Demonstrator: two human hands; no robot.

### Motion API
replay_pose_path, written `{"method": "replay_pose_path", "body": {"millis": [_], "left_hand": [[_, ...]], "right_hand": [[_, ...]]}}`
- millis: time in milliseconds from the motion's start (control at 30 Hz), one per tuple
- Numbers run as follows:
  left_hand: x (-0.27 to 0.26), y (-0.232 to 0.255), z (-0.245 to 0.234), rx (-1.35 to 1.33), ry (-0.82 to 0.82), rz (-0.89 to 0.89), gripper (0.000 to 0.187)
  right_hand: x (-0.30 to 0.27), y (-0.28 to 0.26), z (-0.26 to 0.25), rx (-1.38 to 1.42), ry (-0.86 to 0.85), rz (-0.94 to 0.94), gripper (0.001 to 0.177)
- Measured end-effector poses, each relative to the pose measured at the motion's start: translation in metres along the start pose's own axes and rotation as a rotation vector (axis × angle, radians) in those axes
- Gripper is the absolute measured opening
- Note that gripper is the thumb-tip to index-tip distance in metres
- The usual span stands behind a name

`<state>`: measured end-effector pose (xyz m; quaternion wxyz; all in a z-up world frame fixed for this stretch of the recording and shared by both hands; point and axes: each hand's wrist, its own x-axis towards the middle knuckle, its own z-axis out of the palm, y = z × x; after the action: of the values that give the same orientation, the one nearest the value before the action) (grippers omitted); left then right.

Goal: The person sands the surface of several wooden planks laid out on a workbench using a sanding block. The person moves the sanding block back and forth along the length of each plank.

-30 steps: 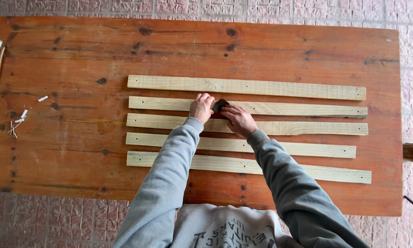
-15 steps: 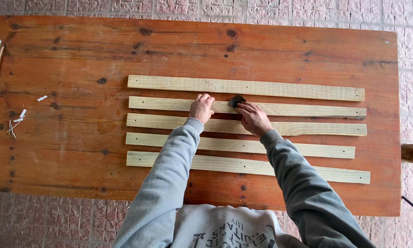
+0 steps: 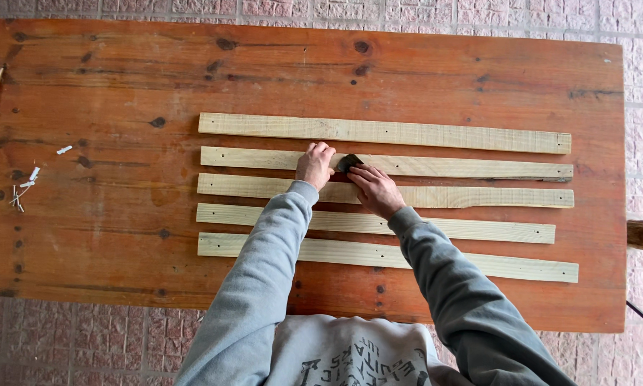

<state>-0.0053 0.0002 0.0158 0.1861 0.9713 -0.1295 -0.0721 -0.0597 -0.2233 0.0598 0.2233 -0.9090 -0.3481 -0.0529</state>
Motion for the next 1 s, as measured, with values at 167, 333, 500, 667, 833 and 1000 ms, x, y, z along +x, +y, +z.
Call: {"method": "replay_pose_path", "body": {"millis": [167, 333, 500, 667, 833, 1000], "left_hand": [[-0.001, -0.004, 0.003, -0.007, 0.002, 0.013, 0.055], [0.000, -0.003, 0.005, -0.025, 0.008, 0.019, 0.054], [0.002, -0.006, 0.010, -0.028, 0.015, 0.012, 0.053], [0.000, -0.004, 0.007, -0.022, 0.008, 0.007, 0.053], [-0.002, 0.000, 0.000, -0.014, 0.005, 0.008, 0.050], [-0.005, 0.001, -0.002, -0.038, 0.026, 0.004, 0.051]], "right_hand": [[-0.019, 0.009, -0.020, -0.014, -0.009, 0.009, 0.047], [-0.028, 0.029, -0.029, -0.070, -0.013, 0.055, 0.051], [-0.014, 0.037, -0.014, -0.095, 0.008, 0.098, 0.051], [0.009, 0.019, 0.000, -0.082, 0.023, 0.108, 0.051], [0.015, 0.003, 0.011, -0.082, 0.023, 0.050, 0.048], [0.003, -0.003, -0.001, 0.001, -0.045, 0.016, 0.049]]}}
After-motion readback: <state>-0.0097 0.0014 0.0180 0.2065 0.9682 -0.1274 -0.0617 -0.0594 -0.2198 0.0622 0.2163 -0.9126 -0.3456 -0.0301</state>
